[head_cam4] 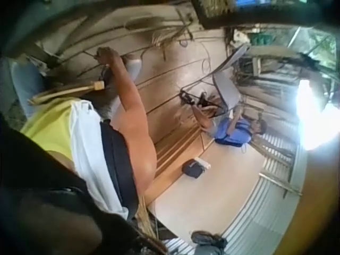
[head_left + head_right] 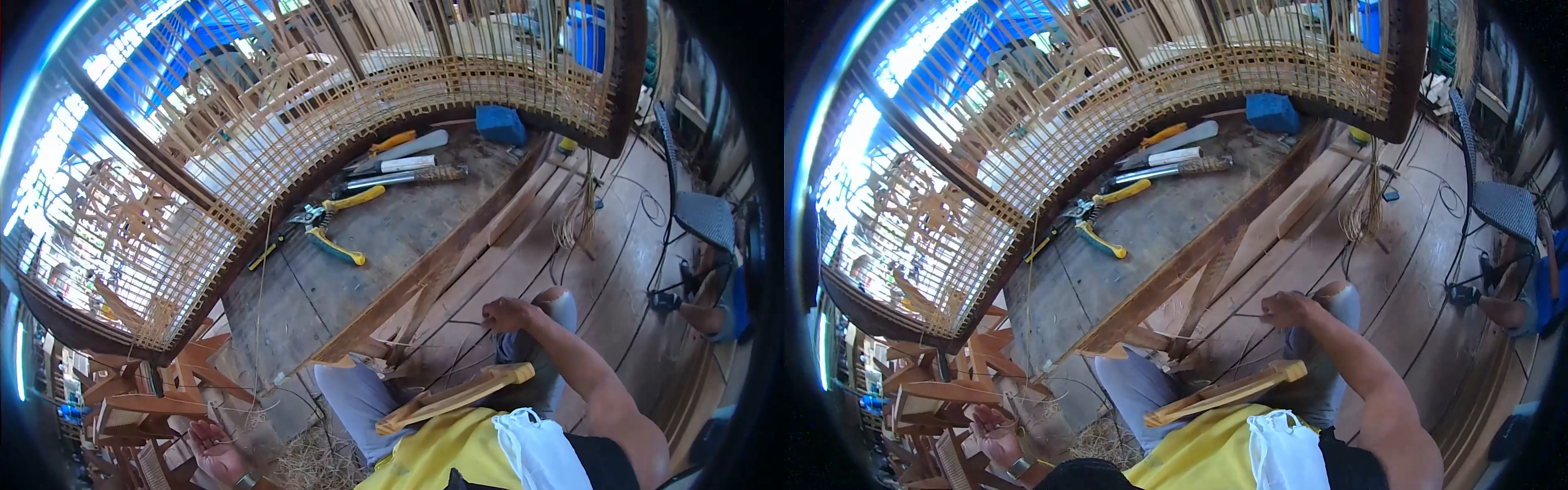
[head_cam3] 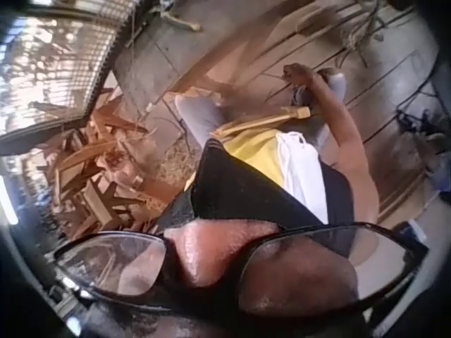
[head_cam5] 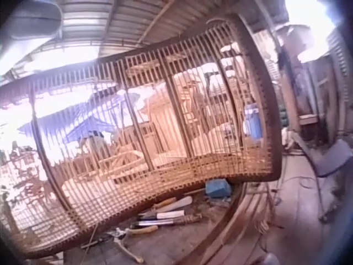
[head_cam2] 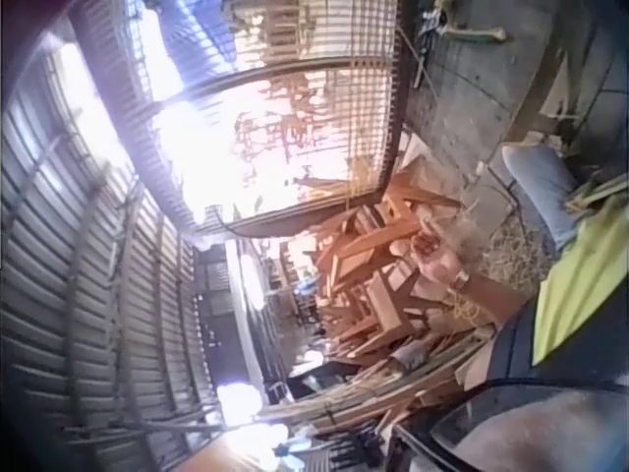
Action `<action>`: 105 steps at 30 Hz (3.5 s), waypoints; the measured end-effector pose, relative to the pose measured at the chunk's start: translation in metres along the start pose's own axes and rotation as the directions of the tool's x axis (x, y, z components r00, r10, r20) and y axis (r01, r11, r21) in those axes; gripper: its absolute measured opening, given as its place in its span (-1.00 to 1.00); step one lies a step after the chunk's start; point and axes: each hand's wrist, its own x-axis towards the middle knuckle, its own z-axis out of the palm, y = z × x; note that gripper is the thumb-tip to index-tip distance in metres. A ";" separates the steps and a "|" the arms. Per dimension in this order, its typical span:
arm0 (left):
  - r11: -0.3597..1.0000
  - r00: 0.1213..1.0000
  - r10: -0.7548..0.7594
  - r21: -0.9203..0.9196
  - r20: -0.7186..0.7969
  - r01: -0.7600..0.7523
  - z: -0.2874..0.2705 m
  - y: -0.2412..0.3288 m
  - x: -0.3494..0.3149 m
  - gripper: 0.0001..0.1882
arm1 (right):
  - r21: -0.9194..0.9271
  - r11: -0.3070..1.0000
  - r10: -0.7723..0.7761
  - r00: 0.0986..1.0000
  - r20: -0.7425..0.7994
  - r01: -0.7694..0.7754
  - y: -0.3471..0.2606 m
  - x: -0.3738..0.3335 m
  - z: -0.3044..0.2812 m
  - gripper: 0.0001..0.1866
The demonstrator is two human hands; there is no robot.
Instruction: The person weaves cane strips through a wooden frame by hand and presses the woven mesh into place using a flat tool and a sponge block.
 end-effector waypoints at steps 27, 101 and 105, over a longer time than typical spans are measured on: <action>0.998 0.994 -0.045 -0.050 -0.102 0.040 -0.074 0.026 -0.078 -0.55 | -0.906 0.135 -0.963 0.267 -0.025 0.402 -0.343 0.095 -0.289 -0.91; 0.779 0.662 0.417 0.129 0.623 -0.613 0.566 -0.239 0.098 -0.51 | 0.207 0.620 -0.120 0.352 -0.928 0.757 -0.241 -0.009 -0.349 -0.81; 0.993 0.649 0.025 0.055 0.761 -0.102 0.564 -0.249 0.104 -0.55 | 0.271 0.562 -0.130 0.407 -0.904 0.782 -0.237 -0.004 -0.351 -0.79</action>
